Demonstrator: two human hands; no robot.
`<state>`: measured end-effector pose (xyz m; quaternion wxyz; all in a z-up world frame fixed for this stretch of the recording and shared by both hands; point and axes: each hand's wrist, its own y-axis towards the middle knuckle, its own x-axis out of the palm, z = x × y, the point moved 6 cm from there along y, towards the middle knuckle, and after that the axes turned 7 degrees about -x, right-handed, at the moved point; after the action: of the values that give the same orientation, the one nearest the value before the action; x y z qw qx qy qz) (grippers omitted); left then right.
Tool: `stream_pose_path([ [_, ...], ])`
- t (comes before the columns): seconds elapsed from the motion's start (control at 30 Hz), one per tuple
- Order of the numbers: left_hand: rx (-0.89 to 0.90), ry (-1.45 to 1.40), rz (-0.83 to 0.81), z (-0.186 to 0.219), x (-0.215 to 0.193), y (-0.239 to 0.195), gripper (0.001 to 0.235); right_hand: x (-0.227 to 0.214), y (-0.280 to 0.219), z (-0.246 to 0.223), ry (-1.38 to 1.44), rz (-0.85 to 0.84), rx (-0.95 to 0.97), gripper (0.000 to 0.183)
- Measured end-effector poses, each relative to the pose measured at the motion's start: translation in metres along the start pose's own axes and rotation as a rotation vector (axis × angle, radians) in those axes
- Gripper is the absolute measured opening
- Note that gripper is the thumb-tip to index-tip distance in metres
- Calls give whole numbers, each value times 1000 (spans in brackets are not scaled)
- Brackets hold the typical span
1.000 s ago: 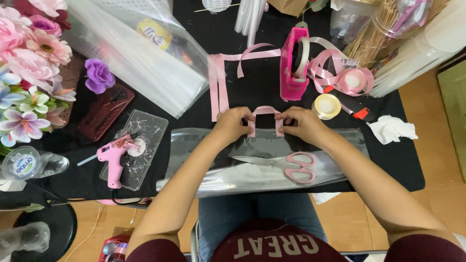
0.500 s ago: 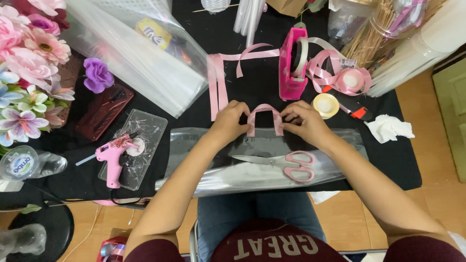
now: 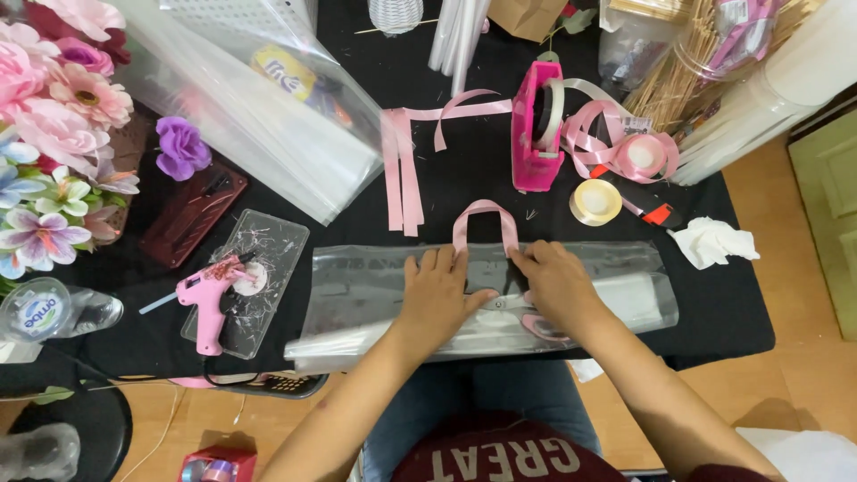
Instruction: Assembling a clear plastic gift bag by cutting and attaching pink ribbon handles using a hot glue gun and tape.
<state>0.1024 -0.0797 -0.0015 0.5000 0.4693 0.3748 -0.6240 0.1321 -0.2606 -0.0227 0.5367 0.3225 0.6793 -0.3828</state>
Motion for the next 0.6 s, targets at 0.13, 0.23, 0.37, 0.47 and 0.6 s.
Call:
stream_pose_path([
  [0.13,-21,-2,-63,0,7,1,82,14,0,0,-39,36,-6,55],
  [0.23,-32,8,-118,-2,9,1,87,13,2,1,-50,43,-13,57],
  [0.37,-16,-113,-76,-6,1,-2,86,-15,-8,0,237,58,66,60],
  [0.47,-5,-184,-9,-9,2,-3,85,-31,-11,-7,341,145,78,55],
  [0.6,-11,-85,55,-12,13,-4,84,9,-3,1,67,131,49,48],
])
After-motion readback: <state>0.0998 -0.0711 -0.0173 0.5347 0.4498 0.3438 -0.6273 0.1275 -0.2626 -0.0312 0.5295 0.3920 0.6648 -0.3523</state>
